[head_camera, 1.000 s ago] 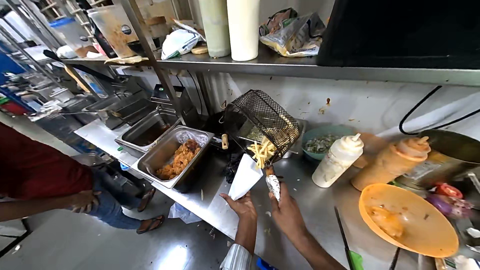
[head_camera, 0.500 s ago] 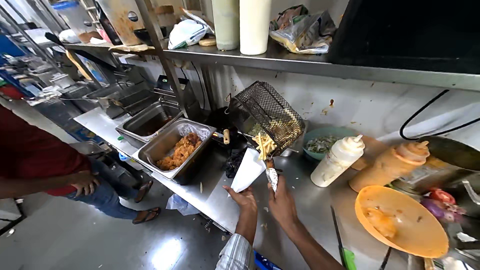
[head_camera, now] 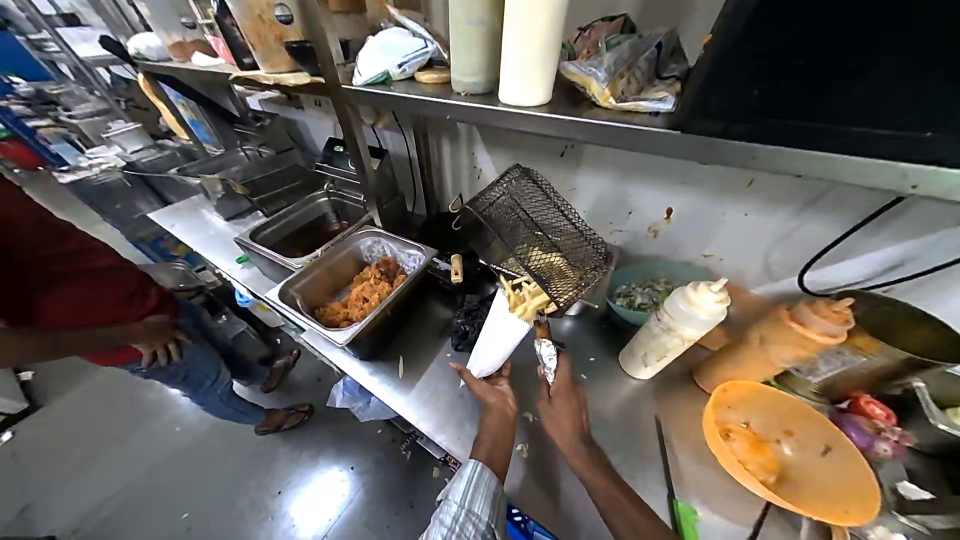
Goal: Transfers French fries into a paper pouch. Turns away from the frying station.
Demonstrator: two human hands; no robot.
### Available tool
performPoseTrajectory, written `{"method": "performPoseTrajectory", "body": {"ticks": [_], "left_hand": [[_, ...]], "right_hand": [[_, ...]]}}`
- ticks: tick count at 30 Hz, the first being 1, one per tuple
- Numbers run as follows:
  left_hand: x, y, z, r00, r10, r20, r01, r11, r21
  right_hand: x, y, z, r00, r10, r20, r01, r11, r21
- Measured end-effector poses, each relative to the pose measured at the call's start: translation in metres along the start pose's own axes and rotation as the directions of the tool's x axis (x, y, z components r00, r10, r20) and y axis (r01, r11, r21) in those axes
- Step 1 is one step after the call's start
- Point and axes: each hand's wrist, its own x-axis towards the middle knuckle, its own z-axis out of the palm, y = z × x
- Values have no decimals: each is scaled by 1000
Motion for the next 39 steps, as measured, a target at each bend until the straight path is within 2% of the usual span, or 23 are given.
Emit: {"method": "performPoseTrajectory", "body": {"ticks": [6, 15, 22, 28, 33, 39], "left_hand": [[4, 2, -7, 998, -59, -11, 58, 996, -64], [21, 0, -24, 996, -59, 67, 60, 998, -23], [27, 0, -19, 997, -77, 29, 79, 994, -77], [26, 6, -15, 996, -91, -1, 91, 995, -42], [31, 17, -18, 997, -68, -34, 67, 997, -46], [40, 40, -18, 998, -39, -48, 34, 995, -89]], "right_hand": [[8, -4, -6, 998, 47, 29, -47, 999, 6], [10, -11, -10, 1000, 4, 26, -6, 999, 42], [9, -13, -16, 1000, 10, 20, -11, 998, 67], [16, -17, -22, 996, 65, 59, -75, 982, 173], [16, -13, -16, 993, 59, 98, -88, 941, 328], [14, -17, -10, 993, 39, 111, -81, 909, 408]]}}
